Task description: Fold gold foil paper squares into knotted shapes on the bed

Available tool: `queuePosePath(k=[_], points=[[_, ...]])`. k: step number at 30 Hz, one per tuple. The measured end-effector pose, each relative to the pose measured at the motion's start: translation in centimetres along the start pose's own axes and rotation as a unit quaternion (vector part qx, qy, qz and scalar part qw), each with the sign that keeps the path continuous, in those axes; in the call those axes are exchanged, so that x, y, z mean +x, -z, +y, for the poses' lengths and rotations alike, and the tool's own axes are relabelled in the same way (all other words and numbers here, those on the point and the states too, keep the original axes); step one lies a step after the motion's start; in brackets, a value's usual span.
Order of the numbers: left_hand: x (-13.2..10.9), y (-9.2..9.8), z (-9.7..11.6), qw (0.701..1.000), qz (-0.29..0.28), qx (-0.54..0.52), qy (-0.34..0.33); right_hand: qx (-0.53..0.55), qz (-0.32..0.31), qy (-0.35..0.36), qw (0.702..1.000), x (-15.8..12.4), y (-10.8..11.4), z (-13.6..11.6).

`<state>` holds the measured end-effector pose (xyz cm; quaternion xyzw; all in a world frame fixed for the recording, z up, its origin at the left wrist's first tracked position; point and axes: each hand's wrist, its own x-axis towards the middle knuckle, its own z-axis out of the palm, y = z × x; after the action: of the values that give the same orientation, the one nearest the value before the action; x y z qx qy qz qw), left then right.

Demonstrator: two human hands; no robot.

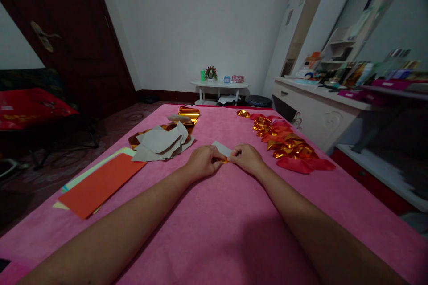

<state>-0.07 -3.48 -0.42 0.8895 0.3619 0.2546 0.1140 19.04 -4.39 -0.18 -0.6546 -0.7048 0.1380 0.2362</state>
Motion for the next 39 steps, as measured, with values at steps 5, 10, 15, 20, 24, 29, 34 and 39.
queuePosePath(k=[5, 10, 15, 20, 24, 29, 34, 39], points=[[0.1, 0.3, 0.4, 0.999, -0.021, 0.03, -0.029, 0.016, -0.01, 0.013, 1.0, 0.3, -0.1, 0.5], [0.1, 0.4, 0.6, 0.999, -0.027, 0.041, -0.022, 0.058, -0.046, 0.011, 0.997, 0.9, -0.2, 1.4], [0.1, 0.4, 0.7, 0.999, -0.033, 0.041, -0.003, 0.068, -0.029, 0.002, 0.997, 1.0, -0.4, 1.6], [0.1, 0.3, 0.6, 0.999, -0.023, 0.034, -0.017, 0.064, -0.012, 0.005, 0.998, 1.0, -0.7, 1.7], [0.1, 0.2, 0.5, 1.0, -0.021, 0.021, -0.006, 0.094, 0.025, 0.006, 0.995, 1.6, -1.0, 2.3], [0.3, -0.1, 0.4, 1.0, -0.001, -0.002, 0.015, 0.114, 0.042, -0.019, 0.992, 1.8, -1.1, 2.5], [0.5, -0.6, 0.5, 0.998, 0.019, 0.011, 0.052, 0.009, 0.062, -0.036, 0.997, 0.8, -0.8, 0.8], [0.7, -1.1, 0.7, 0.994, 0.036, 0.03, 0.098, -0.021, 0.061, -0.043, 0.997, 0.4, -0.4, -0.1]])
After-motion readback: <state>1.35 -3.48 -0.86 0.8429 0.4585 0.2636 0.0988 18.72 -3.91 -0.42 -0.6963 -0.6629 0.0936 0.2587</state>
